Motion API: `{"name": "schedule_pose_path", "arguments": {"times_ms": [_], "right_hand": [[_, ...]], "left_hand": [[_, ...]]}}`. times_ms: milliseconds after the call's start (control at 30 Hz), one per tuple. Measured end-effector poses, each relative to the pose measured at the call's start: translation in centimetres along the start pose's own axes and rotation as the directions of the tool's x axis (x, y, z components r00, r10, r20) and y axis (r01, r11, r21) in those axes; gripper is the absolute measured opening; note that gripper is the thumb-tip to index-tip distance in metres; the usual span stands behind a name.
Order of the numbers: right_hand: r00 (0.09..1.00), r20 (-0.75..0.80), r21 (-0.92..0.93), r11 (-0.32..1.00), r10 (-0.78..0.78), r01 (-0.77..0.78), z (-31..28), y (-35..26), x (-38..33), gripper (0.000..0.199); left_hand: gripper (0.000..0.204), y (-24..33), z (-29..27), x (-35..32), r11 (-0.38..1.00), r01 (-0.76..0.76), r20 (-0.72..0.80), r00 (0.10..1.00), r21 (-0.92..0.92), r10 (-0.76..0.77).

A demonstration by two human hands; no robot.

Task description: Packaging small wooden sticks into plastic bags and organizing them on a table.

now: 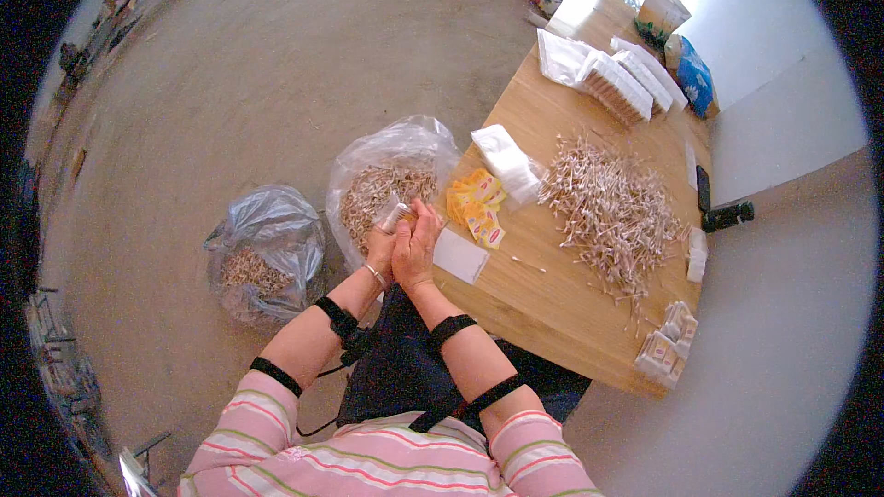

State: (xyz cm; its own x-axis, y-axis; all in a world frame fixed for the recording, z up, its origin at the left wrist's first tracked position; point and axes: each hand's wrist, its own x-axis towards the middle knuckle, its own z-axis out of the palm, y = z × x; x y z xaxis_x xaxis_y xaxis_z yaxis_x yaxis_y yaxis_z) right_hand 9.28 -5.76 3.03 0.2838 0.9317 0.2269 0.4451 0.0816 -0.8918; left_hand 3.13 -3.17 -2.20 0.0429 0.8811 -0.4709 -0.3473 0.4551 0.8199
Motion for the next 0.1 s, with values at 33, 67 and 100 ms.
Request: {"name": "schedule_pose_path", "arguments": {"times_ms": [33, 67, 100], "right_hand": [[1.0, 0.0, 0.032, 0.999, 0.018, -0.018, 0.0, 0.1, 0.1, 0.041], [1.0, 0.012, 0.029, 0.999, 0.026, -0.026, -0.1, 0.3, 0.1, 0.042], [0.999, 0.022, 0.027, 0.999, 0.033, -0.033, 0.0, 0.3, 0.2, 0.043]], "left_hand": [[0.028, 0.2, -0.1, -0.2, 1.0, -0.001, 0.0, 1.0, -0.003, 0.001], [0.032, 0.4, -0.5, -0.5, 0.999, 0.012, 0.058, 0.998, -0.039, -0.009], [0.037, 0.7, -1.2, -0.8, 0.997, 0.024, 0.117, 0.993, -0.071, -0.016]]}}
